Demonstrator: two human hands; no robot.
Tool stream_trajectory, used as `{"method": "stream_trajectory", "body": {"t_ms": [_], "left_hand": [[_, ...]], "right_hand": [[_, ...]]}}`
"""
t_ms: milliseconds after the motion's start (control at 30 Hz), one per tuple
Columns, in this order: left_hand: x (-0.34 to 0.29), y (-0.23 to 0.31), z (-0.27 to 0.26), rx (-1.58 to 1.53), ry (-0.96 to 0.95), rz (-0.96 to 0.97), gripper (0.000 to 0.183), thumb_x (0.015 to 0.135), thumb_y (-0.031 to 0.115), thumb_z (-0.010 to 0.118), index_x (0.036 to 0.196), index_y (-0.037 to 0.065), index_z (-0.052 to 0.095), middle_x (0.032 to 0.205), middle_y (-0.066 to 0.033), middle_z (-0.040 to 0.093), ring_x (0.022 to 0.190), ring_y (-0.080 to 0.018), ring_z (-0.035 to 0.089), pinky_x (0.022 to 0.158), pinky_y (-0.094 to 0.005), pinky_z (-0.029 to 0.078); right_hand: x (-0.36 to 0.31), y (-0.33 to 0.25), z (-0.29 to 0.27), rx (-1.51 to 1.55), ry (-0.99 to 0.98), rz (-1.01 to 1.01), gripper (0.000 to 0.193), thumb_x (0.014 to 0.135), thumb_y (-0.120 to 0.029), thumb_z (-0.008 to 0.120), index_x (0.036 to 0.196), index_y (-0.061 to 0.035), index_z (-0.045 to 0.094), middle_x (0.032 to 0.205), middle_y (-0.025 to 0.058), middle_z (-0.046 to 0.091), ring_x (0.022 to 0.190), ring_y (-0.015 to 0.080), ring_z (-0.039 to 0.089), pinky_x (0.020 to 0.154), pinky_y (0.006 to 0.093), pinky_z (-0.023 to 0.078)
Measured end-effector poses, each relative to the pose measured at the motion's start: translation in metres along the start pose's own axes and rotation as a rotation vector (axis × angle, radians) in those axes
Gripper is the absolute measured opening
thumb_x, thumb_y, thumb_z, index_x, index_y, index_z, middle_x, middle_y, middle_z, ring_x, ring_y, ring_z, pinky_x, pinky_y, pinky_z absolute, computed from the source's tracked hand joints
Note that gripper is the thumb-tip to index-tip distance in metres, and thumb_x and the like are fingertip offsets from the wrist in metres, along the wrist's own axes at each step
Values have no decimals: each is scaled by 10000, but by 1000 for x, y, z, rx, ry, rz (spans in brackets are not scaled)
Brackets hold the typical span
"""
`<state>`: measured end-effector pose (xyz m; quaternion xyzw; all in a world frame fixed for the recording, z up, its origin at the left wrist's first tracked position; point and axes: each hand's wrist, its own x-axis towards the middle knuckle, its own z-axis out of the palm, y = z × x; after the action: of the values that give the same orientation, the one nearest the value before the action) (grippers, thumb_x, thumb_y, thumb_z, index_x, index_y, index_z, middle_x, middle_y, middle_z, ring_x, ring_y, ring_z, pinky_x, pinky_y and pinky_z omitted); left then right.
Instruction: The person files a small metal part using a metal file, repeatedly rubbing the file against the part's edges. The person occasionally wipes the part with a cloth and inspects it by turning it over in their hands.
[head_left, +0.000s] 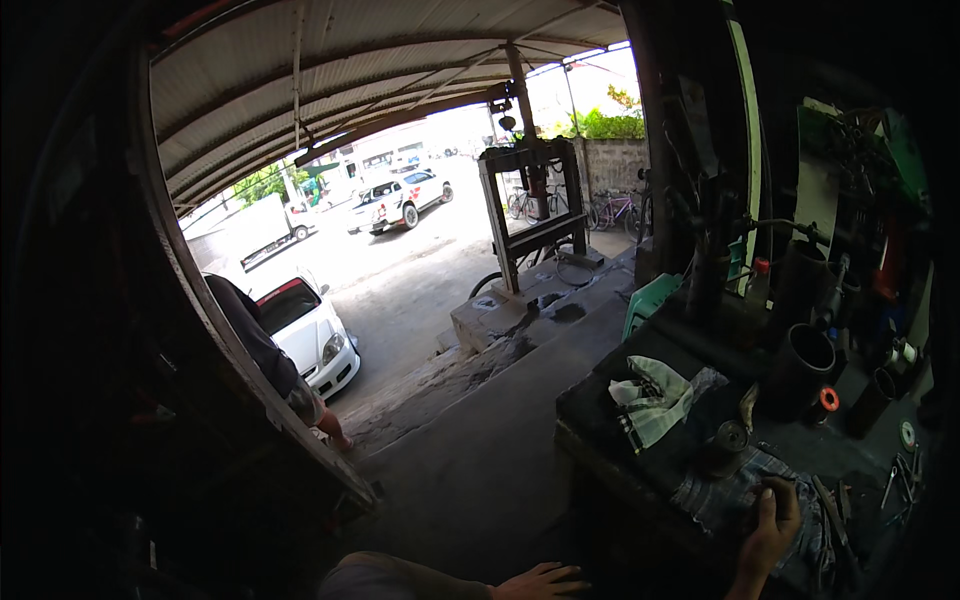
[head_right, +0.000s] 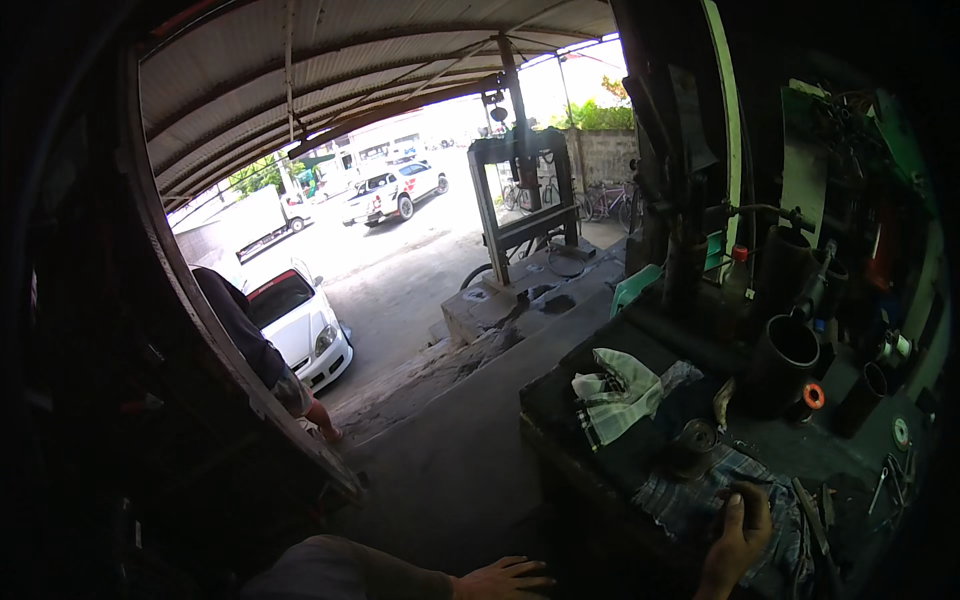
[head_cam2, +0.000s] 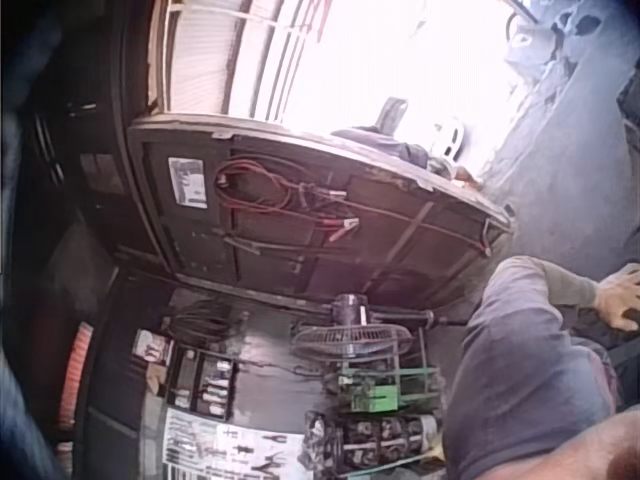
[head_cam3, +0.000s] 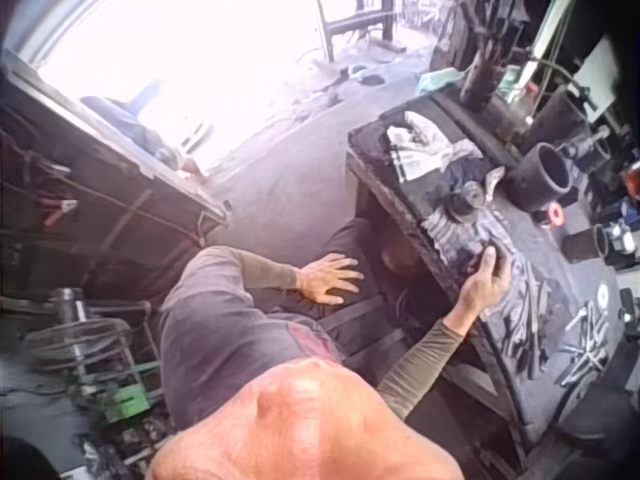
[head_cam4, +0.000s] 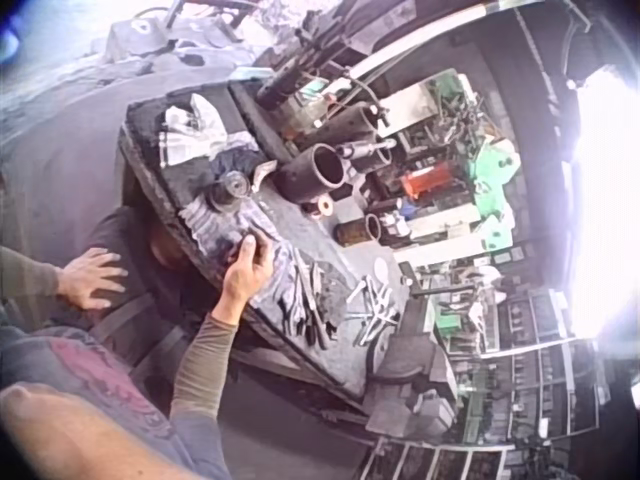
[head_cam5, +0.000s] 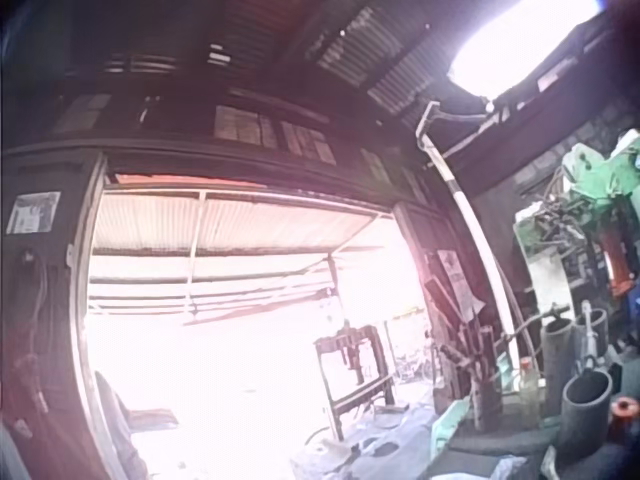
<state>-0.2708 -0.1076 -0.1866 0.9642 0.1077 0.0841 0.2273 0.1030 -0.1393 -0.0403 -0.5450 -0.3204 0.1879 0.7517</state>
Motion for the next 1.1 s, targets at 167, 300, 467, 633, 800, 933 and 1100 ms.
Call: {"method": "stream_trajectory", "body": {"t_ms": [167,300,467,633,800,933,1100], "left_hand": [[-2,0,3,-3,57,-12,504,943,475,723,1382,228,714,1608,-124,541,1555,-449,370,1222,-674,297],[6,16,-2,10,76,-123,430,949,428,728,1313,199,749,1532,-122,609,1526,-411,429,1230,-627,315],[58,27,5,-224,343,-303,337,941,281,737,1235,119,761,1264,-128,736,1263,-374,641,1102,-504,466],[139,64,-60,-502,651,-121,423,1036,187,739,1430,57,653,1435,-169,654,1313,-325,656,1027,-420,586],[227,87,-130,-615,743,139,505,1002,79,747,1484,40,603,1534,-176,582,1352,-298,640,1057,-384,568],[256,89,-134,-875,485,203,491,976,41,751,1449,5,627,1392,-182,687,1256,-287,702,1056,-382,567],[277,98,-122,-1028,401,151,436,974,22,765,1391,-45,657,1307,-172,741,1181,-234,730,1001,-349,586]], "right_hand": [[0,3,-2,-22,11,-5,143,1093,-100,578,1129,-59,710,918,-4,690,586,0,438,505,202,322],[2,10,-8,16,7,-18,143,1089,-79,590,1160,-58,713,952,7,713,630,2,459,538,194,337],[3,15,-10,40,22,-32,138,1080,-79,597,1137,-49,719,957,6,698,656,2,473,536,188,328],[2,-10,5,78,107,-9,136,1064,-64,601,1106,-37,727,953,9,694,645,9,503,525,182,344],[-12,-28,-6,-20,-35,-79,134,1045,-81,626,1110,-15,723,946,41,706,631,32,529,513,203,381],[-24,-45,-16,-46,-11,-73,137,1020,-102,644,1121,-34,708,950,24,697,673,31,559,514,203,380],[-26,-52,-30,15,115,-15,117,1021,-88,647,1134,-57,652,893,-20,635,648,12,512,518,188,362]]}}
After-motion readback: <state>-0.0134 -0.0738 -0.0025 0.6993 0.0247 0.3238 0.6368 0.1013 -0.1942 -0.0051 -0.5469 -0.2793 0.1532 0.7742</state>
